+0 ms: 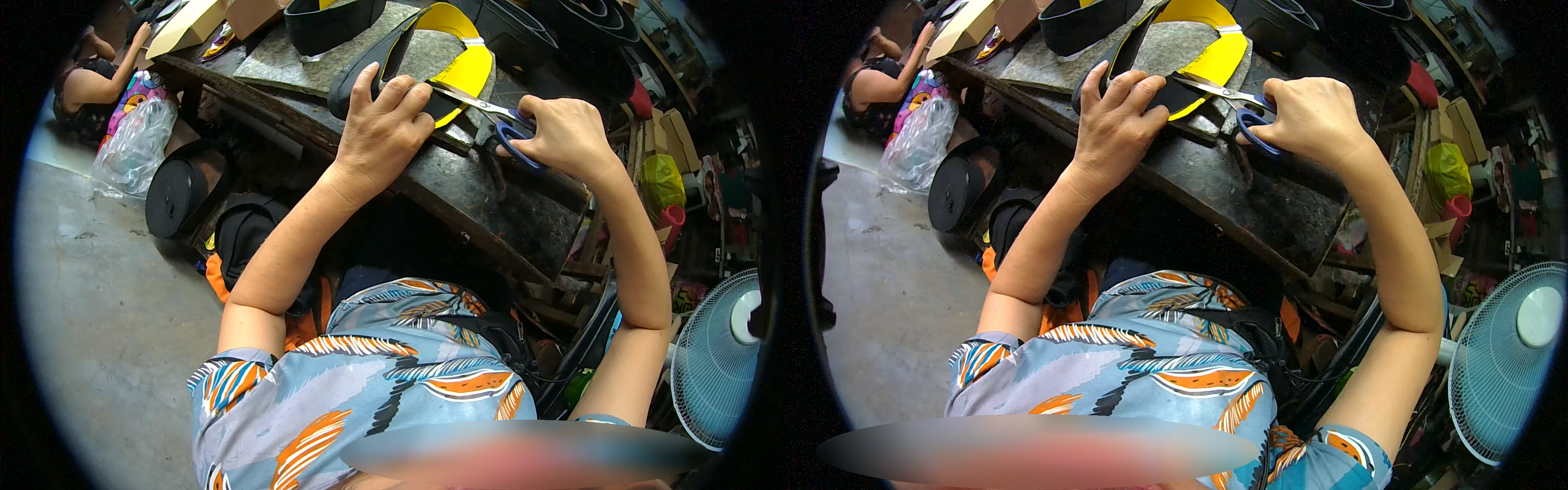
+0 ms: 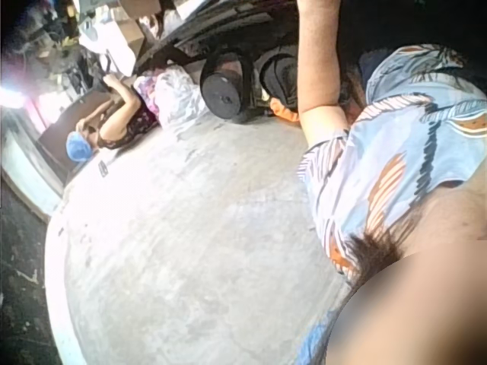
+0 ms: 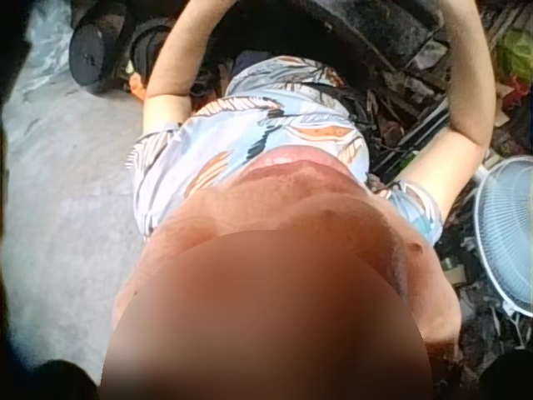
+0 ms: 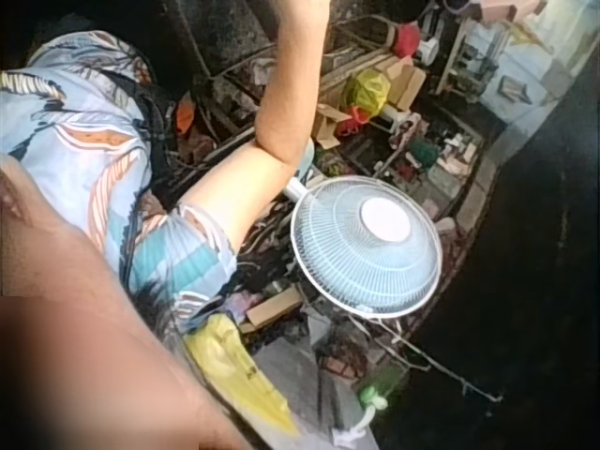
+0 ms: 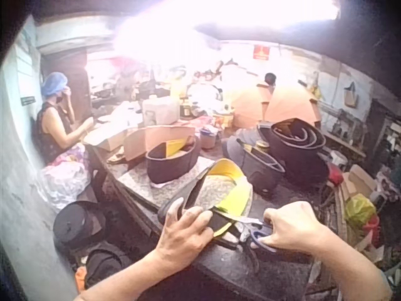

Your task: The person assembles a black bag by hand, aligning and folding black fabric pieces, inserting a yellow lining, and using a hammer to secure parts. They repeatedly adjust and press the components together on a cluttered workbench.

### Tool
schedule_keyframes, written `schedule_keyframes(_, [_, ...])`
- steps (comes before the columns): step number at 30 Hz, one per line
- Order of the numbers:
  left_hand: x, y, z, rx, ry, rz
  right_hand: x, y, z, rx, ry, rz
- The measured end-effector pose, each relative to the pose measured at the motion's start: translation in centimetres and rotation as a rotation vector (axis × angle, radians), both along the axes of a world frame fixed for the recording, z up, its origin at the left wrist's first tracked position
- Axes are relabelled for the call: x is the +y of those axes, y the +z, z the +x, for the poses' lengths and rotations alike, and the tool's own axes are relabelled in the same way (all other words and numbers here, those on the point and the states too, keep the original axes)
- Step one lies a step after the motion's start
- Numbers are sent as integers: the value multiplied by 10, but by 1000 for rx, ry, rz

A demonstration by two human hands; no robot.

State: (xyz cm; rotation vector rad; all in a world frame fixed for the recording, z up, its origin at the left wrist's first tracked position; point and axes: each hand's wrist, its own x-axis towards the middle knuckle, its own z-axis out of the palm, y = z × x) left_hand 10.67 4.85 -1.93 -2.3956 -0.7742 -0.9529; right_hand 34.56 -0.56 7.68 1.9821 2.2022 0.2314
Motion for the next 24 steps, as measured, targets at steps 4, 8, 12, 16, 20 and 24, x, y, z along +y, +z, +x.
schedule_keyframes(4, [0,-1,-1,-18,-7,-9,0,-3,-3,-28,76,42])
schedule_keyframes(8, [2,0,-2,-31,-19,-26,-9,-5,-4,-2,123,64])
schedule_keyframes(12, [3,2,-5,-47,-27,-60,-11,1,1,87,29,132])
schedule_keyframes(16, [5,8,-8,-76,-17,-78,-14,1,5,139,8,120])
schedule_keyframes(20, [15,23,-17,-148,-19,-62,-17,-11,17,290,26,159])
schedule_keyframes(24, [56,45,-46,-877,-240,-324,-16,-25,58,939,-20,302])
